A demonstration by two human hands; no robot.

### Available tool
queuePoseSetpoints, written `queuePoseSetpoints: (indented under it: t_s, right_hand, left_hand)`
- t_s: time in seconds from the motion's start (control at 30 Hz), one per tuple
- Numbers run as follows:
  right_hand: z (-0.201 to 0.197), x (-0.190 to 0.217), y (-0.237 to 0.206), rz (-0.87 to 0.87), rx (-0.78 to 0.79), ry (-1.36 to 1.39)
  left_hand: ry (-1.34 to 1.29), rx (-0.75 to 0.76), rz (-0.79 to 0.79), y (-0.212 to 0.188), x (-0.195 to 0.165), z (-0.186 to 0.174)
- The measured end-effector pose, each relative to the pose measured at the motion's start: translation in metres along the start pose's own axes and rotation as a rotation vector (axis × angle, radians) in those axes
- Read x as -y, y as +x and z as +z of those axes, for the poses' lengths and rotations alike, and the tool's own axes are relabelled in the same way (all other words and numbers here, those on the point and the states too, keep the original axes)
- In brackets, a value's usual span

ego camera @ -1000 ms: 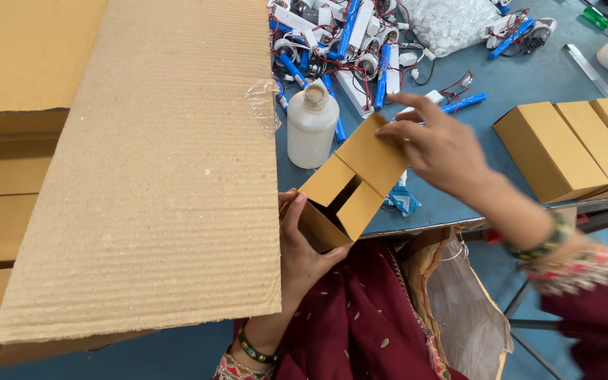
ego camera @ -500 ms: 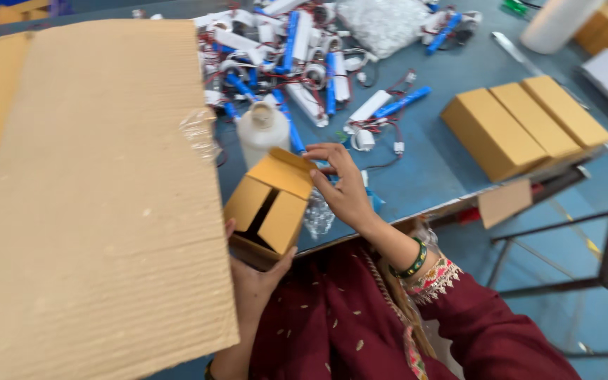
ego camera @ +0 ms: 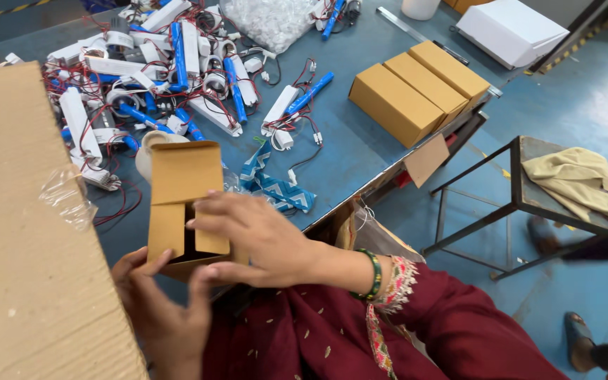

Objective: The person assembles small cardboard boxes and packs electronic components, including white plastic housings, blue cylindrical parts, and wires, into them. They wrap some items in plastic bags and use a blue and white striped cloth to wipe a component before placing it in a box. The person closes the boxes after packing.

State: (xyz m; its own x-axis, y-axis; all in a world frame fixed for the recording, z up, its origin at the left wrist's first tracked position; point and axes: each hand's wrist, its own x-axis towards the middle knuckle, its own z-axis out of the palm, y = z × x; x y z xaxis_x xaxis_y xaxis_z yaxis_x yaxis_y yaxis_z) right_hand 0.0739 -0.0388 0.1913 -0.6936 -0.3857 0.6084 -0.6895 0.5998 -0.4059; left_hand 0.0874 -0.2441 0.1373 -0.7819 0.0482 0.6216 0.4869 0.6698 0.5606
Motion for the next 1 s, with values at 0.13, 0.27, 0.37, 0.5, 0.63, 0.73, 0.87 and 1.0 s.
queuePoseSetpoints:
  t_s: [0.13, 0.27, 0.37, 0.5, 0.63, 0.73, 0.87, 1.0]
  right_hand:
    - [0.018, 0.001, 0.007, -0.078, 0.064, -0.077]
    - [0.026, -0.001, 0.012, -0.096, 0.075, -0.17]
    - [0.022, -0.001, 0.013, -0.085, 0.1, -0.131]
    - [0.015, -0.001, 0.012, -0.132, 0.117, -0.113]
    - [0.014, -0.001, 0.005, -0.145, 0.09, -0.109]
    - [0.019, 0.001, 0.0, -0.106, 0.081, -0.119]
    - [0.02, 0.0, -0.001, -0.113, 0.082, -0.222]
    - [0.016, -0.004, 0.006, -0.17, 0.123, -0.237]
  left_hand:
    - [-0.081, 0.016, -0.068, 0.024, 0.018, -0.007]
    - [-0.208, 0.053, -0.002, 0.043, 0.027, 0.007]
    - [-0.132, 0.115, -0.012, 0.059, 0.03, 0.008]
    - [-0.028, 0.149, 0.016, 0.075, 0.026, 0.007]
    - [0.174, 0.158, 0.007, 0.079, 0.027, 0.022]
    - [0.034, 0.158, -0.091, 0.07, 0.046, 0.028]
    - [-0.634, 0.047, -0.39, 0.058, 0.091, 0.019]
    - [-1.042, 0.007, -0.569, 0.044, 0.119, 0.018]
